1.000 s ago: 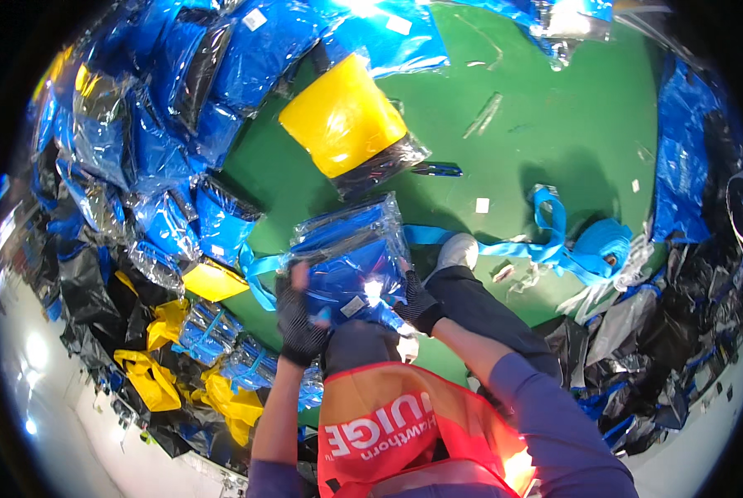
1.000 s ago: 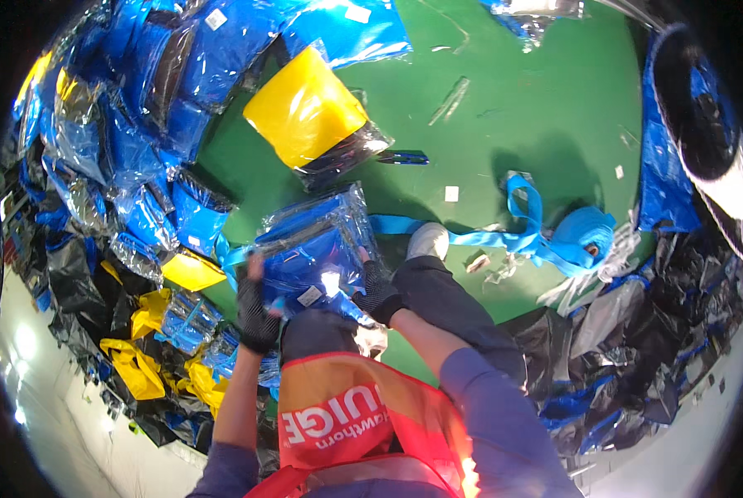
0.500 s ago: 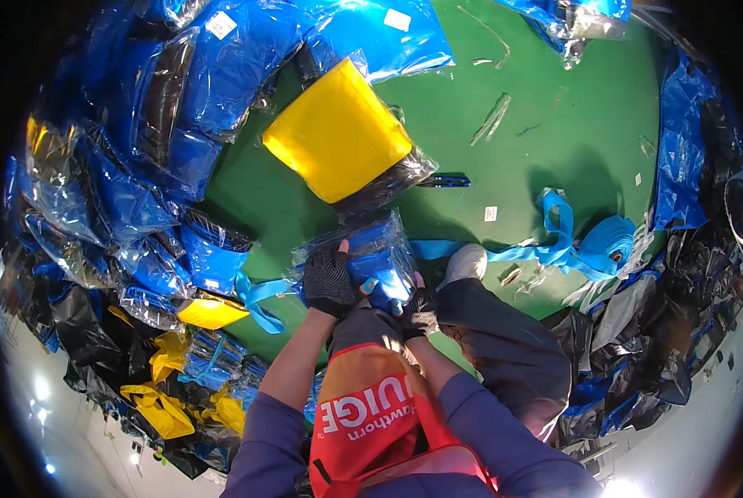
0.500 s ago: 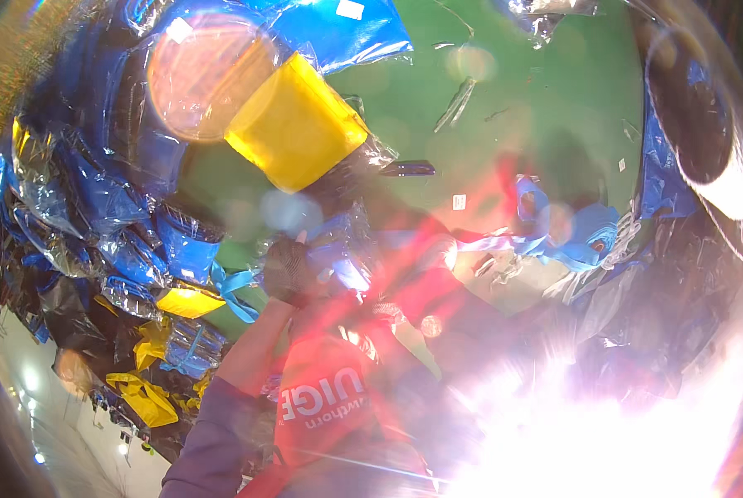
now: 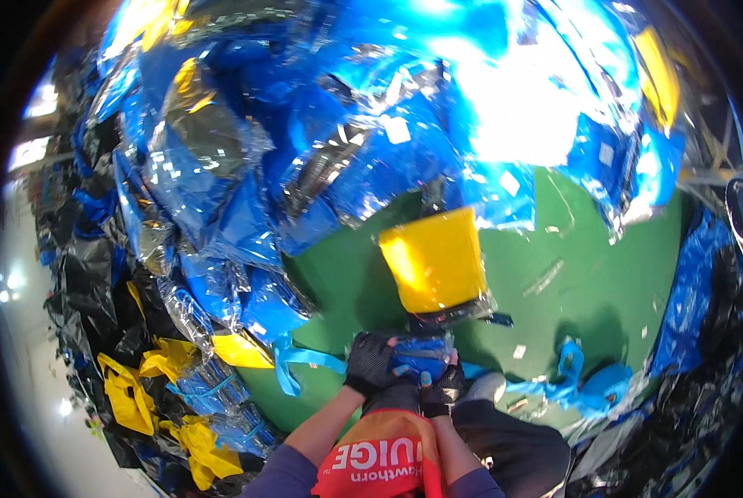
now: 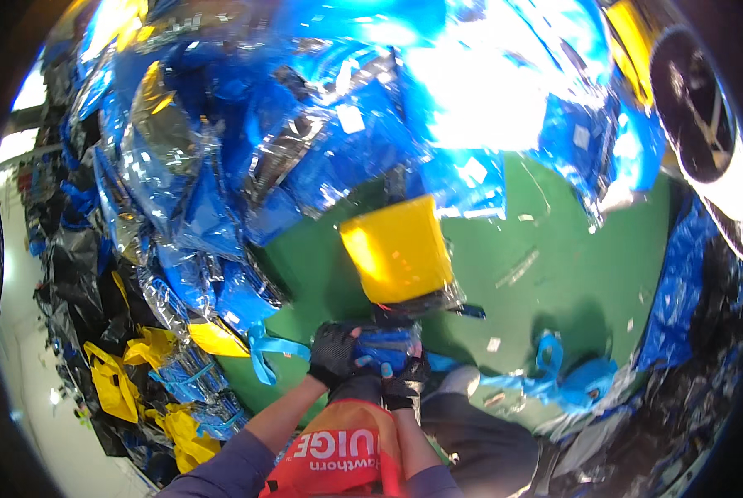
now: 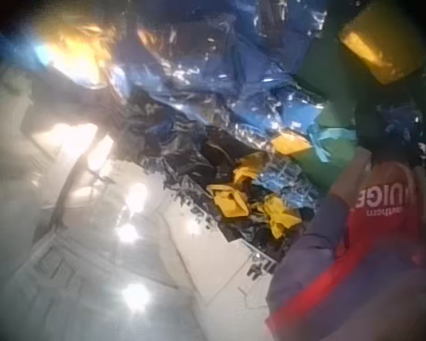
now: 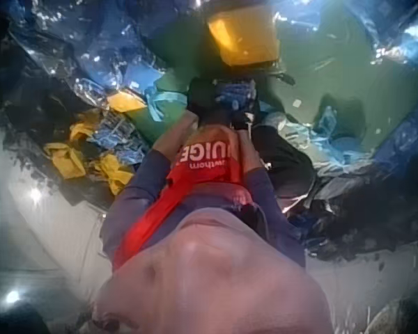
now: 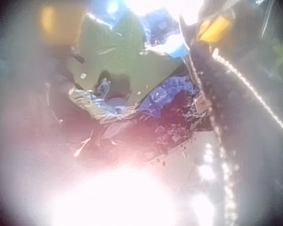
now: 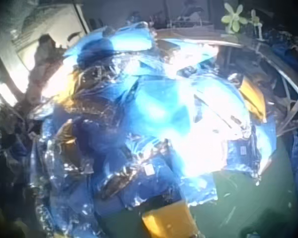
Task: The person repeatedly picks up blue plastic-wrapped packages from a green table, wraps them with blue straps, and ties knots to secure them. The person handles multiple packages one at a time, placing each finished bundle back on the table.
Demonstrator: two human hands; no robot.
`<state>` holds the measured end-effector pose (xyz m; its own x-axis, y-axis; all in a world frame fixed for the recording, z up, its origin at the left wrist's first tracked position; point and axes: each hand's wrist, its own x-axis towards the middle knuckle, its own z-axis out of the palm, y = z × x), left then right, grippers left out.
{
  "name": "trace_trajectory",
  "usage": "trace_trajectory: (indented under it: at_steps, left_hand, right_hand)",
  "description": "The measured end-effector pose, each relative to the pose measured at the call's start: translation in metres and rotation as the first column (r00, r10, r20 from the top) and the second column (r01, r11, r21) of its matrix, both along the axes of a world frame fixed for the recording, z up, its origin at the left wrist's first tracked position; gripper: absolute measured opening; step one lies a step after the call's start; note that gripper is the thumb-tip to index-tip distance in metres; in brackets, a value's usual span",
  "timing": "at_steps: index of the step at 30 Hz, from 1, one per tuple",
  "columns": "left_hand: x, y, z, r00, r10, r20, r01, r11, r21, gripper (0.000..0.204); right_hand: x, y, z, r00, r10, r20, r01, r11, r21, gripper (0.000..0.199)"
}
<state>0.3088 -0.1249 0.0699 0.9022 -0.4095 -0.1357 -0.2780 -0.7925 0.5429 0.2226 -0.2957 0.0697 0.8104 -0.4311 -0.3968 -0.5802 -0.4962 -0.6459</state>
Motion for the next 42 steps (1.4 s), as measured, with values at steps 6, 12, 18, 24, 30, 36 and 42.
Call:
trace_trajectory:
  at_steps: [6,12,18,24,30,36,42]
  left_hand:
    - [-0.019,0.036,-0.028,0.941,0.199,-0.272,-0.131,0.959,0.25,0.031]
    - [-0.005,0.051,-0.029,0.882,0.363,-0.301,-0.315,0.928,0.197,0.031]
    - [0.162,0.171,0.069,0.363,0.898,0.248,-0.76,0.44,-0.479,0.056]
    - [0.225,0.181,0.152,0.519,0.762,-0.388,-0.844,0.385,-0.373,0.036]
    - [0.239,0.229,0.131,0.552,0.813,0.184,-0.739,0.579,-0.344,0.045]
    - [0.273,0.286,0.065,0.554,0.805,0.211,-0.832,0.548,0.091,0.069]
    - [0.262,0.301,0.069,0.538,0.252,-0.805,-0.843,0.142,-0.519,0.073]
  right_hand:
    - [0.022,0.019,-0.044,0.987,-0.07,-0.143,0.051,0.99,-0.131,0.049]
    - [0.057,0.019,-0.009,0.975,0.006,-0.224,-0.046,0.984,-0.173,0.062]
    - [0.246,0.063,0.11,0.596,0.617,0.513,-0.506,0.785,-0.357,0.061]
    - [0.425,0.16,0.186,-0.03,0.804,0.593,-0.378,0.541,-0.752,0.047]
    - [0.448,0.092,0.208,0.088,0.613,0.785,-0.52,0.701,-0.489,0.026]
    - [0.395,0.079,0.2,0.795,0.182,0.578,-0.547,0.626,0.556,0.02]
    - [0.391,0.193,0.125,0.908,0.266,0.324,-0.419,0.583,0.696,0.09]
